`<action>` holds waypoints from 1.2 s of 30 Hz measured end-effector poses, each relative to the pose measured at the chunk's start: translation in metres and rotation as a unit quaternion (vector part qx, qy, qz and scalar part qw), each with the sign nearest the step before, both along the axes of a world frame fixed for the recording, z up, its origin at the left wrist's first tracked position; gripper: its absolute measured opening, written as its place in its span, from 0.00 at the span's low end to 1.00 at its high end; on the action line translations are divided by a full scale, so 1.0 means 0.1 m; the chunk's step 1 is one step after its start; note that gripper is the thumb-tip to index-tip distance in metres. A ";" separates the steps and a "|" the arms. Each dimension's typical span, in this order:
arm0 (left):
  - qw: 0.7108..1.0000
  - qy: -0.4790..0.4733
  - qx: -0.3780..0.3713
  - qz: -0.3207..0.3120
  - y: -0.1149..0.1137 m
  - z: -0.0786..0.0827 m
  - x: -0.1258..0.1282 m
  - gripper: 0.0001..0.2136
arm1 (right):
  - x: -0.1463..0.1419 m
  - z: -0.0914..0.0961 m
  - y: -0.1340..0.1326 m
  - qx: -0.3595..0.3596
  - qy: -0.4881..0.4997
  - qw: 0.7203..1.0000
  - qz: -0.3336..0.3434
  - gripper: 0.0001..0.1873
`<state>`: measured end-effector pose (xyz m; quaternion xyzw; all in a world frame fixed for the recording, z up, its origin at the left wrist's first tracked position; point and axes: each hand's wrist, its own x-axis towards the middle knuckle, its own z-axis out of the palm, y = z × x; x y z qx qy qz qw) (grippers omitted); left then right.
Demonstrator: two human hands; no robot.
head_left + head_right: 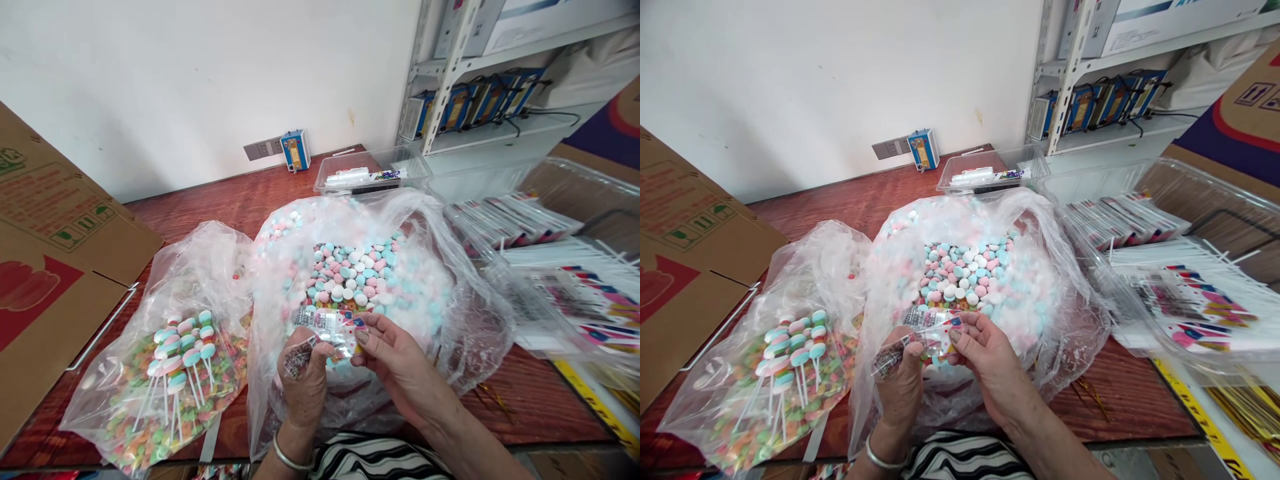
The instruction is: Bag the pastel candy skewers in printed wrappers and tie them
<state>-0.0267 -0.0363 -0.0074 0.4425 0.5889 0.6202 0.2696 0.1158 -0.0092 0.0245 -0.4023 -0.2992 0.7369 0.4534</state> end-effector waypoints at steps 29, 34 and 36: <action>0.834 -0.546 -0.058 -0.051 0.21 -0.06 0.16 0.17 | 0.07 0.01 -0.07 0.352 -0.247 0.902 -0.052 0.08; 0.843 -0.532 -0.060 -0.056 0.21 -0.07 0.17 0.17 | 0.07 0.02 -0.06 0.307 -0.220 0.925 -0.034 0.09; 0.848 -0.525 -0.057 -0.045 0.21 -0.07 0.17 0.17 | 0.07 0.01 -0.06 0.311 -0.221 0.924 -0.037 0.09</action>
